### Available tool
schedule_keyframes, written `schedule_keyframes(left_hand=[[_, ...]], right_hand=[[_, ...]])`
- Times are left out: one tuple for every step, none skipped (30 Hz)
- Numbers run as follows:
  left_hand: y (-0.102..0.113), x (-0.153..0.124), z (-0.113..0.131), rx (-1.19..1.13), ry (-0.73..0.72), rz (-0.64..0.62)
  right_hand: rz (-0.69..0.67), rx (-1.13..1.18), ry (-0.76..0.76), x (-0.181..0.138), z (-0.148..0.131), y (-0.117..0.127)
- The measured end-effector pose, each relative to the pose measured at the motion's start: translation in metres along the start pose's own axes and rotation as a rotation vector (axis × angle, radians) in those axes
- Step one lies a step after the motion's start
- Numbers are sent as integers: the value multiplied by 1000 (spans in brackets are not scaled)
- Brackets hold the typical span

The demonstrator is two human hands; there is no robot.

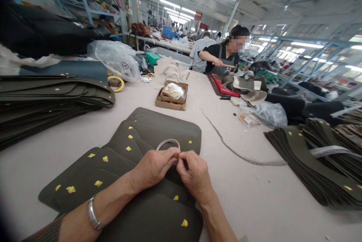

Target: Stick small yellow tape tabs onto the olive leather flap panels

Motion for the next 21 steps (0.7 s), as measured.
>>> schedule_keyframes(left_hand=[[0, 0, 0, 5, 6, -2], [-1, 0, -1, 20, 6, 4], [-1, -1, -1, 44, -2, 14], [-1, -1, 0, 73, -16, 26], [-1, 0, 1, 104, -37, 38], [-1, 0, 2, 131, -63, 49], [-1, 0, 4, 151, -90, 63], [0, 0, 6, 164, -117, 78], [0, 0, 8, 171, -141, 99], [1, 0, 10, 174, -163, 121], [1, 0, 12, 173, -181, 140], [1, -1, 13, 168, -196, 156], [1, -1, 14, 159, -205, 168], [0, -2, 14, 151, -209, 175], [0, -2, 14, 148, -205, 175], [-1, -2, 12, 153, -189, 170], [-2, -2, 10, 171, -162, 160], [-3, -2, 7, 200, -126, 141], [-4, -1, 5, 236, -85, 113], [-5, -1, 2, 274, -45, 80], [-6, 0, 1, 308, -14, 43]], right_hand=[[4, -12, -12, -2, 0, 0], [4, -14, -31, -4, 0, 0], [-2, -5, -63, -5, -1, 0], [-11, 14, -111, -7, -1, 1], [-26, 50, -180, -8, -1, 1], [-44, 112, -271, -9, -1, 1], [-70, 200, -380, -10, 0, 0], [-100, 311, -495, -11, 0, -2], [-130, 433, -601, -11, 1, -5], [-155, 552, -687, -12, 2, -8], [-169, 650, -752, -12, 4, -11], [-168, 718, -802, -13, 7, -13], [-156, 756, -843, -13, 11, -14], [-139, 771, -882, -14, 16, -15], [-129, 766, -915, -16, 22, -14], [-136, 747, -937, -18, 27, -13], [-162, 721, -943, -21, 32, -11], [-202, 690, -929, -24, 36, -9], [-245, 654, -902, -27, 39, -7], [-283, 615, -868, -30, 41, -5], [-310, 573, -833, -32, 42, -4]])
Point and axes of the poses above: each hand's wrist, its own x-axis towards the middle knuckle, its own y-axis out of the back of the hand, z = x × y, the point moved 3 cm from there along x, towards the middle knuckle, and after that the axes turned 13 degrees about -x, right-handed, at the moved point
